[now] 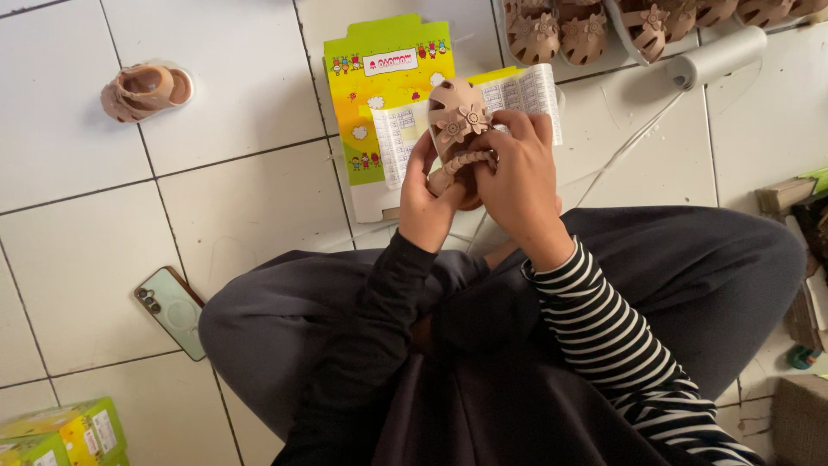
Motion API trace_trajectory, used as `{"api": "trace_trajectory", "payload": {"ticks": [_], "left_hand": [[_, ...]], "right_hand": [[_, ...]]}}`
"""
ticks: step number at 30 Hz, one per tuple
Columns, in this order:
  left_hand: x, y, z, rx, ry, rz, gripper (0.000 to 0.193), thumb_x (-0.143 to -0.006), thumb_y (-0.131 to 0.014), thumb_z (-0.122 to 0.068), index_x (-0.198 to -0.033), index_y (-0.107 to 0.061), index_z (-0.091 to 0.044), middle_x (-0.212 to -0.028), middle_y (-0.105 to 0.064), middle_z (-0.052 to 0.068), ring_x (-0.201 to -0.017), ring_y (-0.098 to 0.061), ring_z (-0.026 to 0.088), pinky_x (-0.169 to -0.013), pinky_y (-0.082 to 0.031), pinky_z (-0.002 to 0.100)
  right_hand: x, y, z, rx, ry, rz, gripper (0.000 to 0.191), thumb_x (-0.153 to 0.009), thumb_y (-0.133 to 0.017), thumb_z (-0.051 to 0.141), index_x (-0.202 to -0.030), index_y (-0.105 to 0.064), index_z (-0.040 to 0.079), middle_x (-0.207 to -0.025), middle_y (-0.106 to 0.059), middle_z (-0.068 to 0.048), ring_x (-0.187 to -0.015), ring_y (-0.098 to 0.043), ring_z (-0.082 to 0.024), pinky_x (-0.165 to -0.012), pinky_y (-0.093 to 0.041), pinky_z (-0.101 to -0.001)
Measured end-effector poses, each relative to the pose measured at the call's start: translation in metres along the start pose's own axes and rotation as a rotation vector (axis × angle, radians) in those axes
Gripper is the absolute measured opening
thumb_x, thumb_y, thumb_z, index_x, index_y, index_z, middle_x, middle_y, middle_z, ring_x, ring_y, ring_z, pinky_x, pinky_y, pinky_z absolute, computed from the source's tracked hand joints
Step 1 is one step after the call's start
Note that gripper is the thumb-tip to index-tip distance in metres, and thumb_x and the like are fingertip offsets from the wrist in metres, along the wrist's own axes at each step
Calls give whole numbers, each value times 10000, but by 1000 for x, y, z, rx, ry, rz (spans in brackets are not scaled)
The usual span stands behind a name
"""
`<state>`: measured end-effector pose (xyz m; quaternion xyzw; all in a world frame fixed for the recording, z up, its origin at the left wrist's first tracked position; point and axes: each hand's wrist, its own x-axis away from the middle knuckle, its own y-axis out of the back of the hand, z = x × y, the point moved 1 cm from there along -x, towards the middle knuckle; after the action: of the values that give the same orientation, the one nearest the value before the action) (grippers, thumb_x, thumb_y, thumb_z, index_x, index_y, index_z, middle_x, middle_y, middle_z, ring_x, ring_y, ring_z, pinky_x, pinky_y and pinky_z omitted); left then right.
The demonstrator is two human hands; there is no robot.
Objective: The person sits on the workshop floor, gathers scattered children's sandals, pairs them, and adjusts the straps and flower decorations on each sandal. They place paired sandals onto shoe boxes and check them against a printed size chart on the box lid.
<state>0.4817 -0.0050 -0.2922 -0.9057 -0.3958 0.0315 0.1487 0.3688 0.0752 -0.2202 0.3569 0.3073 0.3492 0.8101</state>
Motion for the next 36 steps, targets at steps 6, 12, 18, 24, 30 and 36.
{"api": "trace_trajectory", "payload": {"ticks": [6, 12, 18, 24, 30, 36], "left_hand": [[2, 0, -1, 7, -1, 4, 757, -850, -588, 120, -1556, -331, 24, -1526, -497, 191, -1344, -558, 232, -1092, -518, 333], [3, 0, 4, -6, -20, 8, 781, -838, -597, 124, -1561, -314, 31, -1533, -487, 199, -1358, -549, 239, -1102, -510, 335], [4, 0, 8, 20, -23, -2, 786, -877, -596, 118, -1584, -265, 30, -1571, -434, 200, -1384, -528, 255, -1115, -508, 356], [-3, 4, 1, 372, 199, -30, 854, -844, -546, 119, -1607, -183, -4, -1457, -469, 202, -1298, -570, 333, -1019, -572, 418], [-2, 13, -17, 457, 230, 7, 936, -823, -513, 99, -1617, -62, -104, -1445, -461, 174, -1280, -565, 311, -965, -581, 440], [4, 15, -17, 517, 33, 50, 1000, -853, -555, 150, -1657, -29, -129, -1540, -417, 138, -1405, -496, 270, -1125, -526, 403]], "right_hand": [[-1, 2, 1, 12, 0, 6, 207, -759, -739, 31, -962, -778, 35, -1285, -651, -156, -1237, -502, -383, -1060, -462, -434], [-3, 6, 5, 46, -30, 18, 213, -726, -756, 52, -932, -807, 70, -1278, -666, -126, -1220, -506, -373, -1033, -474, -423], [-2, 2, 4, 120, 3, -1, 287, -715, -796, 99, -1000, -827, 86, -1347, -639, -122, -1247, -496, -373, -1054, -469, -439], [2, 18, -7, -262, 62, 68, 450, -798, -792, 105, -1245, -751, 69, -1578, -452, -171, -1466, -365, -404, -1207, -347, -517], [26, -2, 10, 141, 241, 1, 485, -828, -681, -24, -1229, -780, 230, -1714, -273, -132, -1586, -169, -415, -1287, -255, -575], [28, -22, 16, 294, 217, 114, 489, -852, -683, 42, -1307, -746, 209, -1764, -126, -138, -1619, -73, -439, -1232, -279, -614]]}}
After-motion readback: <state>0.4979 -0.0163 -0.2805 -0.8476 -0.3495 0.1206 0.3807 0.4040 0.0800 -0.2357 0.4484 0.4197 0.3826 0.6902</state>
